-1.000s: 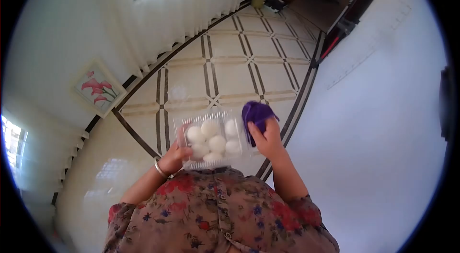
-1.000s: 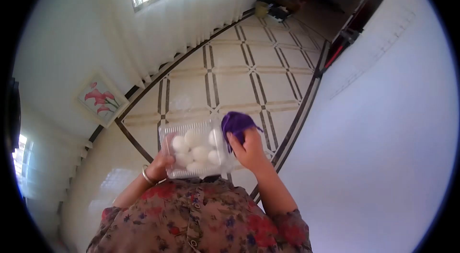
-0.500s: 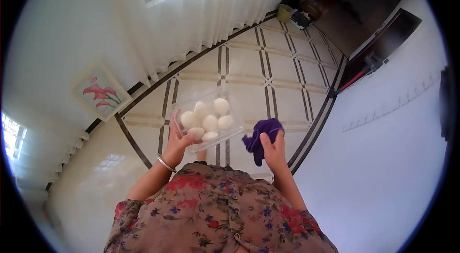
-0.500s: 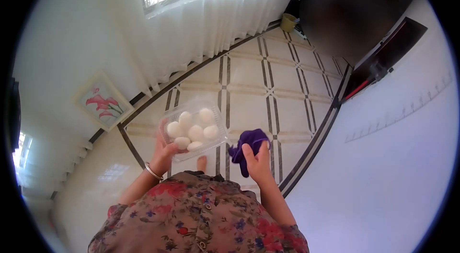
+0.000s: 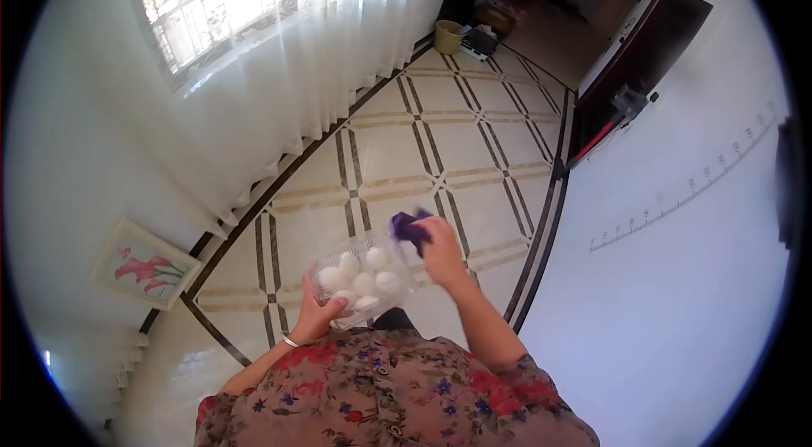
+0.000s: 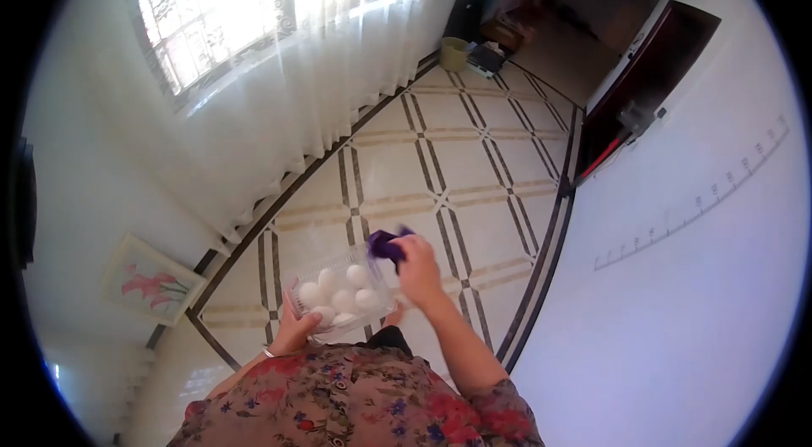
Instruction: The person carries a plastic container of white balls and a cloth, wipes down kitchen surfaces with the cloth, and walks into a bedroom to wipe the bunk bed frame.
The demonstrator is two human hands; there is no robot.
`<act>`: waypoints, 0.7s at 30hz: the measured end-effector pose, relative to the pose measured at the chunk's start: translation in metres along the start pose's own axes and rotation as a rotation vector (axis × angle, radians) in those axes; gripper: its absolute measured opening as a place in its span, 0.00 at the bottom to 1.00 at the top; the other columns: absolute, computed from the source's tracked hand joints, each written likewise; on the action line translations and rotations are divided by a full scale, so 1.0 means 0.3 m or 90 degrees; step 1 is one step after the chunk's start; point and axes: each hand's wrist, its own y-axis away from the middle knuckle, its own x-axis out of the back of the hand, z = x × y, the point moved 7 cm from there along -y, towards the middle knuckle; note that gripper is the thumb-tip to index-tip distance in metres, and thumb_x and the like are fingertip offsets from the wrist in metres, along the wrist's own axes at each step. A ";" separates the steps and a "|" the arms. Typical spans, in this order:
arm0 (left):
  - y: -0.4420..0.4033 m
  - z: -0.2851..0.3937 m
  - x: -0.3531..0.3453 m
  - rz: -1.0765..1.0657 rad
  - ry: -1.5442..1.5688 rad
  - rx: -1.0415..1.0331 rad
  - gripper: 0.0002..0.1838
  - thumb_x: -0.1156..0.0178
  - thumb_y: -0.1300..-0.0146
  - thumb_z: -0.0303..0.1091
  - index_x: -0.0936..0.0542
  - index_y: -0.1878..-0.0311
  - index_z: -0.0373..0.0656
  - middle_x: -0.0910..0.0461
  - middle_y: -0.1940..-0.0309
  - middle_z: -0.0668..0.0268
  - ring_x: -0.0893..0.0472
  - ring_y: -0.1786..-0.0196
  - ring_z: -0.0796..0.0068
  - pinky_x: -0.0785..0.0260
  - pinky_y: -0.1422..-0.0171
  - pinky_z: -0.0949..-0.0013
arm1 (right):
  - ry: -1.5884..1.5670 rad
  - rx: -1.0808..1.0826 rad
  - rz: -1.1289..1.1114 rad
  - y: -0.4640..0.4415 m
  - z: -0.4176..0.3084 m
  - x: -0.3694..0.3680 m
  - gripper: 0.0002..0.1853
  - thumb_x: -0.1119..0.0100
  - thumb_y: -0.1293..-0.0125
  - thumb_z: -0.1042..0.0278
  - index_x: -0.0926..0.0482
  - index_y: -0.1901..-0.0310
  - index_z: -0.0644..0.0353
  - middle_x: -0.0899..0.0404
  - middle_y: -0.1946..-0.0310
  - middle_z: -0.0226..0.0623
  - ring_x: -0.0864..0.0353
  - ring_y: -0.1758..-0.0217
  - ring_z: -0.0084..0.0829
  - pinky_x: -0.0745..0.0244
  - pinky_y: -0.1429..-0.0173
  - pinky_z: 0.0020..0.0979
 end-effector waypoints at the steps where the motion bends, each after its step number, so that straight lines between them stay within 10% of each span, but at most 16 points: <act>1: -0.060 0.018 -0.031 -0.002 0.018 0.020 0.54 0.32 0.49 0.31 0.58 0.26 0.43 0.38 0.36 0.53 0.32 0.35 0.61 0.35 0.33 0.60 | -0.098 -0.050 0.018 -0.068 0.067 0.042 0.20 0.49 0.51 0.84 0.21 0.54 0.60 0.24 0.54 0.43 0.25 0.48 0.45 0.30 0.39 0.39; 5: -0.366 -0.013 -0.149 -0.094 -0.157 -0.046 0.54 0.31 0.47 0.31 0.60 0.26 0.44 0.39 0.36 0.52 0.30 0.36 0.60 0.29 0.39 0.62 | -0.152 0.118 0.072 -0.292 -0.082 0.172 0.20 0.46 0.51 0.81 0.22 0.54 0.57 0.24 0.55 0.42 0.24 0.49 0.46 0.28 0.43 0.40; 9: -0.603 0.108 -0.433 -0.269 -0.550 -0.191 0.41 0.31 0.49 0.29 0.40 0.32 0.40 0.30 0.42 0.64 0.32 0.36 0.73 0.34 0.36 0.64 | -0.050 0.216 -0.132 -0.440 -0.092 0.093 0.22 0.39 0.56 0.77 0.21 0.55 0.54 0.23 0.53 0.37 0.24 0.47 0.44 0.25 0.44 0.39; 16: -0.956 0.102 -0.466 -0.112 0.000 -0.056 0.54 0.31 0.49 0.29 0.58 0.25 0.50 0.37 0.36 0.58 0.29 0.37 0.62 0.29 0.38 0.57 | -0.098 -0.208 0.050 -0.795 0.843 0.289 0.14 0.42 0.38 0.64 0.20 0.54 0.62 0.20 0.59 0.50 0.21 0.54 0.50 0.27 0.50 0.43; 21: -1.229 0.117 -0.498 -0.021 0.075 0.004 0.52 0.36 0.42 0.30 0.62 0.25 0.56 0.37 0.35 0.56 0.25 0.41 0.57 0.19 0.55 0.52 | -0.150 -0.084 0.124 -0.949 0.591 0.333 0.16 0.39 0.38 0.67 0.25 0.52 0.66 0.24 0.60 0.49 0.24 0.57 0.51 0.28 0.51 0.42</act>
